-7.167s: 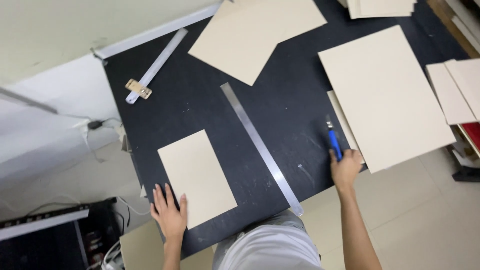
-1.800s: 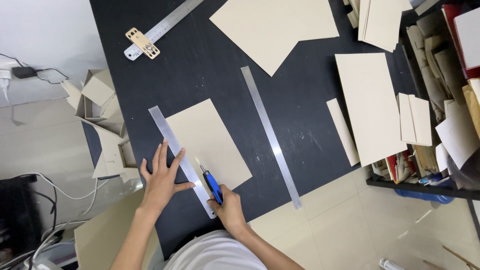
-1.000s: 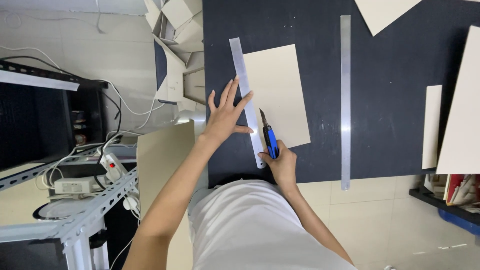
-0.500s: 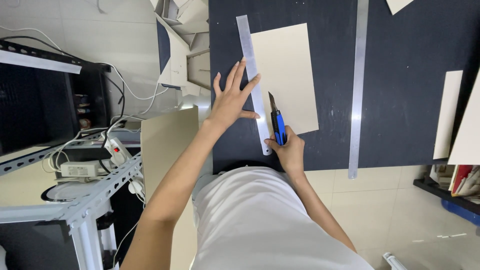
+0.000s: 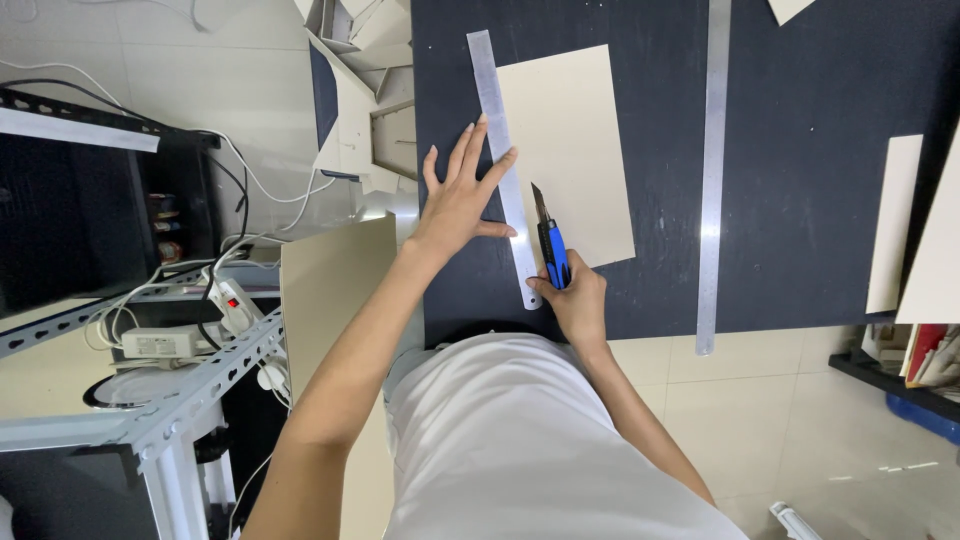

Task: Measuring and cutting cardboard sheets into smaller pieces using a utility knife and metal rulers on a work surface.

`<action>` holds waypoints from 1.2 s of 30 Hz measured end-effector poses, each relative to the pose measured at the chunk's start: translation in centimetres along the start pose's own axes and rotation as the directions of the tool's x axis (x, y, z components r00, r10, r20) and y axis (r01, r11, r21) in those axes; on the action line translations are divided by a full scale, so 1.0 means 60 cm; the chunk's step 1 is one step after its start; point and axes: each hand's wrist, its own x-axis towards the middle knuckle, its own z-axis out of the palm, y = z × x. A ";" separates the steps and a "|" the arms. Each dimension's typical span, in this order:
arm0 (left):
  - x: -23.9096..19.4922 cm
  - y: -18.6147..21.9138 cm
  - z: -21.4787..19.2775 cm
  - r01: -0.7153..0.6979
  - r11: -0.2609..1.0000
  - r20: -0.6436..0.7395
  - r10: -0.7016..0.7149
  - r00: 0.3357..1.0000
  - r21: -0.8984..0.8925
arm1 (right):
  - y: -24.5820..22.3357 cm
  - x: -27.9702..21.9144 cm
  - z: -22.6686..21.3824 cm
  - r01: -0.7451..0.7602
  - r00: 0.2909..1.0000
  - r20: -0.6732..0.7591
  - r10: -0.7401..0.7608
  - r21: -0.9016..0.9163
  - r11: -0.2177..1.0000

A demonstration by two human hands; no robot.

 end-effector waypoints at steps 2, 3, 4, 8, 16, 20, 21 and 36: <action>0.000 0.001 -0.002 0.003 1.000 0.009 -0.004 1.000 0.012 | -0.002 -0.001 -0.001 -0.004 1.000 0.002 0.004 0.005 1.000; 0.001 0.002 -0.002 0.008 1.000 0.017 -0.008 1.000 0.024 | -0.003 -0.001 -0.001 -0.009 1.000 0.005 0.008 0.009 1.000; 0.002 0.002 -0.001 0.005 1.000 0.017 -0.006 1.000 0.026 | -0.007 -0.001 -0.002 -0.008 1.000 0.002 0.008 0.011 1.000; 0.006 0.014 -0.003 0.065 0.988 0.038 -0.071 0.997 0.141 | -0.016 -0.002 -0.005 0.001 1.000 0.000 -0.001 0.000 1.000; 0.028 0.046 -0.001 0.125 0.897 0.117 -0.192 0.975 0.425 | -0.016 0.002 -0.006 -0.013 1.000 0.008 0.013 -0.006 1.000; 0.038 0.065 0.003 0.133 0.818 0.179 -0.276 0.944 0.560 | -0.013 0.005 -0.005 -0.026 0.999 0.019 0.026 0.008 1.000; 0.042 0.069 0.003 0.137 0.793 0.193 -0.306 0.932 0.593 | -0.010 0.007 -0.004 -0.031 0.999 0.030 0.031 0.013 0.999; 0.042 0.069 0.018 0.195 0.748 0.193 -0.398 0.897 0.635 | -0.188 0.144 0.025 0.337 0.937 -0.017 -0.350 -0.228 0.913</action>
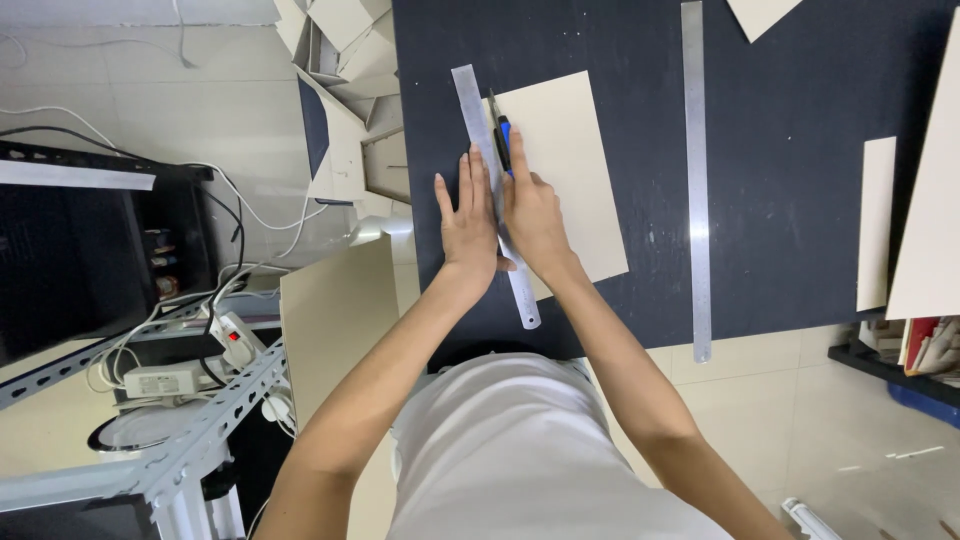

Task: Measuring and cutting cardboard sheets into smaller pieces using a utility knife and metal rulers on a work surface.

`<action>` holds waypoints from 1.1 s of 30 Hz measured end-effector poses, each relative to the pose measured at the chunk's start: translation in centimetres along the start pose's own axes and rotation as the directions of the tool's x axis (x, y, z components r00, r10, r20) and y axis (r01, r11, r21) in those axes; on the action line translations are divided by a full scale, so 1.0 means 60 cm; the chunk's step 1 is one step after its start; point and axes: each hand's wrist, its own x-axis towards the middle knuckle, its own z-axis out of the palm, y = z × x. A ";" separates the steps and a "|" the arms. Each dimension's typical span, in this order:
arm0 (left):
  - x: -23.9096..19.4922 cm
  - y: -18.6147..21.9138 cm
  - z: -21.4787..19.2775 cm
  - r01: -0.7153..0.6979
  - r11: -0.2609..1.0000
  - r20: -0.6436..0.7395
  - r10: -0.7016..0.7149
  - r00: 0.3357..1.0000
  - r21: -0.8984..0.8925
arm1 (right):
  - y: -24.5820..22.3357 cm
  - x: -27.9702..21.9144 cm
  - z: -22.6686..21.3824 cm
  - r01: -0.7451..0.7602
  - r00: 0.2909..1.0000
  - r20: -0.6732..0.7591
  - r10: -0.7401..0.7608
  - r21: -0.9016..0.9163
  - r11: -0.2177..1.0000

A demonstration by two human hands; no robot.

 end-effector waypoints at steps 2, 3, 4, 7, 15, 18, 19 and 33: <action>0.005 0.001 0.006 0.002 1.000 -0.005 -0.002 1.000 0.004 | -0.014 0.000 -0.008 -0.014 0.999 0.035 0.016 -0.053 0.999; 0.007 0.003 0.010 0.004 1.000 -0.011 -0.004 1.000 0.009 | -0.021 -0.001 -0.012 -0.028 0.997 0.067 0.035 -0.105 0.994; 0.005 0.002 0.008 0.003 1.000 -0.008 -0.003 1.000 0.007 | -0.023 0.002 -0.017 -0.029 0.997 0.070 0.037 -0.107 0.994; 0.000 0.001 0.000 0.004 1.000 -0.003 -0.004 1.000 -0.011 | -0.031 0.015 -0.034 0.000 0.993 0.112 0.027 -0.233 0.972; -0.017 0.004 -0.013 0.029 1.000 -0.092 -0.028 0.995 0.009 | -0.011 -0.153 -0.085 -0.053 0.941 0.298 0.161 -0.340 0.939; -0.009 0.001 -0.006 -0.001 0.998 -0.067 -0.004 0.998 -0.066 | 0.028 -0.285 -0.092 -0.056 0.897 0.374 0.237 -0.436 0.898; 0.002 0.001 0.010 -0.002 0.998 -0.068 -0.002 0.998 -0.065 | 0.035 -0.312 -0.095 -0.058 0.897 0.372 0.238 -0.436 0.898; 0.024 0.006 0.055 -0.027 0.999 -0.240 0.022 0.971 -0.018 | 0.017 0.017 -0.020 0.226 0.966 -0.107 -0.233 -0.076 0.971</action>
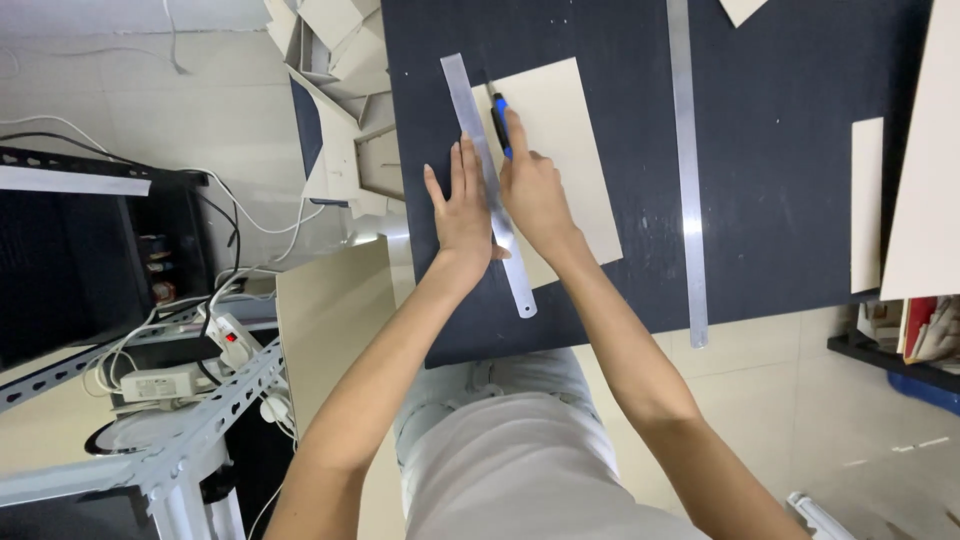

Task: Measuring and cutting cardboard sheets into smaller pieces using a utility knife and metal rulers on a work surface.

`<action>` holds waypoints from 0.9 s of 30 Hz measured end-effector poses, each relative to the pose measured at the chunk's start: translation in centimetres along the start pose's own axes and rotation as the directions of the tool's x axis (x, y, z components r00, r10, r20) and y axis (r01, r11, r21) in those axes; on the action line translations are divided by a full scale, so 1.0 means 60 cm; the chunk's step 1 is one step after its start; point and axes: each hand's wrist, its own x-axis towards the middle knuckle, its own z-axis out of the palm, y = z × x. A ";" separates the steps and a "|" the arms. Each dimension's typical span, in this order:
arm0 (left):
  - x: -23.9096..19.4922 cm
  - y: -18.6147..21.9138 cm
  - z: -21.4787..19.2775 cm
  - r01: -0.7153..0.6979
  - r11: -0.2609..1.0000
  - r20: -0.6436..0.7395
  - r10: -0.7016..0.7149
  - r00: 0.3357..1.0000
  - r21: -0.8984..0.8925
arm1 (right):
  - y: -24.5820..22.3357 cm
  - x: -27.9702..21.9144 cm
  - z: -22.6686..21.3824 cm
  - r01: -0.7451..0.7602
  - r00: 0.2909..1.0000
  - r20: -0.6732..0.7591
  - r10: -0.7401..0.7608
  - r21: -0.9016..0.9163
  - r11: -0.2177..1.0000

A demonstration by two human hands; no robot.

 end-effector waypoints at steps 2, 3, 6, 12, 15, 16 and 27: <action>0.006 0.002 -0.001 0.008 0.999 -0.005 -0.008 1.000 0.050 | -0.014 0.006 -0.009 -0.015 0.999 0.038 0.015 0.002 1.000; 0.001 0.004 0.003 0.008 0.995 -0.001 -0.008 1.000 0.100 | -0.022 0.002 -0.010 -0.041 0.996 0.080 0.041 0.004 0.999; 0.001 0.006 0.004 0.021 0.995 -0.015 -0.019 1.000 0.094 | -0.049 0.014 -0.023 -0.076 0.983 0.163 0.084 -0.051 0.996; -0.003 0.003 0.004 0.009 0.999 -0.077 -0.005 0.997 0.048 | -0.059 -0.078 -0.066 -0.067 0.953 0.279 0.118 -0.189 0.980; -0.001 0.004 -0.012 0.037 0.999 -0.037 -0.037 0.999 0.008 | -0.068 -0.217 -0.096 -0.103 0.955 0.254 0.150 -0.186 0.977; -0.004 0.002 -0.014 0.037 0.999 -0.036 -0.037 0.999 0.007 | -0.063 -0.259 -0.102 -0.104 0.955 0.255 0.150 -0.187 0.977; -0.025 0.007 -0.069 0.073 0.997 0.165 -0.075 0.983 0.017 | -0.113 -0.108 -0.178 -0.200 0.951 0.228 0.210 -0.067 0.978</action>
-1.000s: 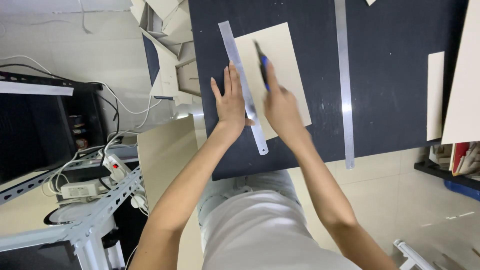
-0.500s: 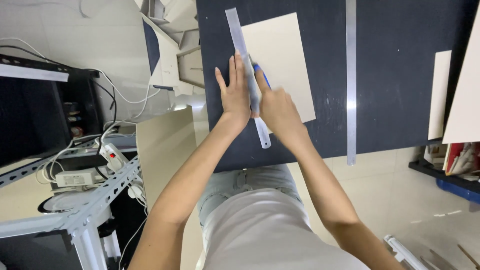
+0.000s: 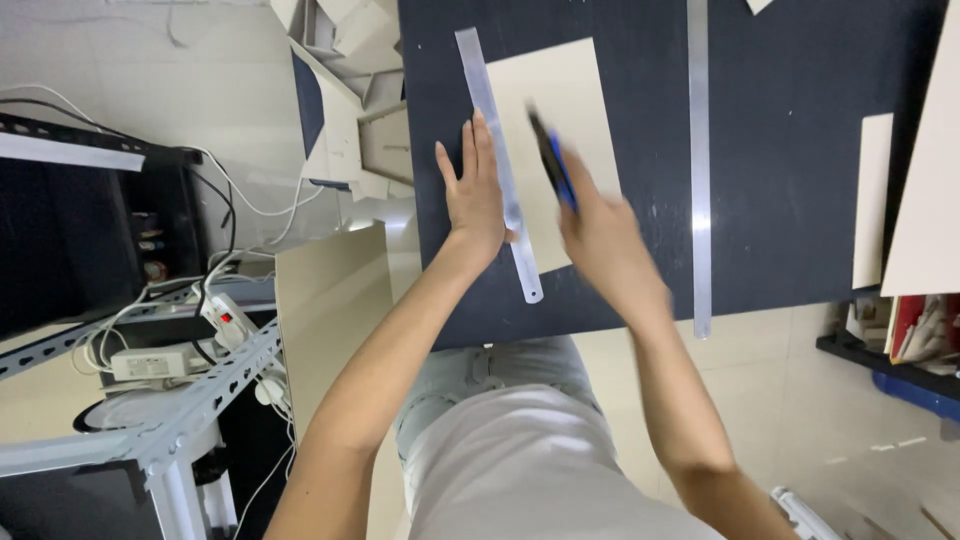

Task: Measuring and cutting cardboard sheets into smaller pieces using a utility knife and metal rulers on a work surface.

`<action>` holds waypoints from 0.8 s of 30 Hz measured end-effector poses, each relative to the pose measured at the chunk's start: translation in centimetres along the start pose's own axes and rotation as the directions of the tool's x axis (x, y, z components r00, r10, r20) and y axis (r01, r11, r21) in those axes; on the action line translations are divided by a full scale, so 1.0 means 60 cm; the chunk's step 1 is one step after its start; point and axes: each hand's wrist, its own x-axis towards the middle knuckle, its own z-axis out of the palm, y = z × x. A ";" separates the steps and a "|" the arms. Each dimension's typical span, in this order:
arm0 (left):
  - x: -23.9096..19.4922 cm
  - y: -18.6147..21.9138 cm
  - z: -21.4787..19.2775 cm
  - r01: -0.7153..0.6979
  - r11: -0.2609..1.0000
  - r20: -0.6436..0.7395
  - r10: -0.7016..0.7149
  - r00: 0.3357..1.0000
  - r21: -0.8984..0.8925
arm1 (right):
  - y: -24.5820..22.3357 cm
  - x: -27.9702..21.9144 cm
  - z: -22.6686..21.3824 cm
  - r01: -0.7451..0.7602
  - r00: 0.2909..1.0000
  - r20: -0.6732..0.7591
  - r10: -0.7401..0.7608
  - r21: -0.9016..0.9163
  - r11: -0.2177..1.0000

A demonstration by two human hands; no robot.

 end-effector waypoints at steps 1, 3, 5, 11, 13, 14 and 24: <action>0.013 -0.003 0.016 0.005 1.000 -0.008 -0.005 1.000 0.002 | 0.026 0.064 0.046 0.008 1.000 -0.006 -0.008 0.000 1.000; 0.031 -0.002 0.058 -0.050 0.997 -0.181 0.061 0.982 0.062 | 0.083 0.183 0.141 0.258 0.932 -0.249 -0.264 -0.057 0.964; 0.038 0.000 0.058 -0.043 0.998 -0.159 0.050 0.986 0.051 | 0.066 0.191 0.146 0.196 0.960 -0.193 -0.204 -0.065 0.979; 0.033 0.006 0.068 -0.013 0.993 -0.170 0.034 0.985 0.119 | 0.025 0.168 0.124 0.103 0.994 -0.014 -0.108 -0.181 0.978; 0.035 0.005 0.063 -0.007 0.990 -0.184 0.033 0.982 0.141 | 0.017 0.154 0.107 0.082 0.997 0.029 -0.077 -0.235 0.969; 0.034 0.004 0.061 -0.008 0.992 -0.176 0.030 0.984 0.126 | 0.013 0.138 0.099 0.120 0.993 0.040 -0.114 -0.227 0.967; 0.033 0.002 0.058 -0.034 0.998 -0.196 0.043 0.980 0.051 | 0.101 -0.208 0.111 -0.038 0.953 0.282 0.109 -0.244 0.969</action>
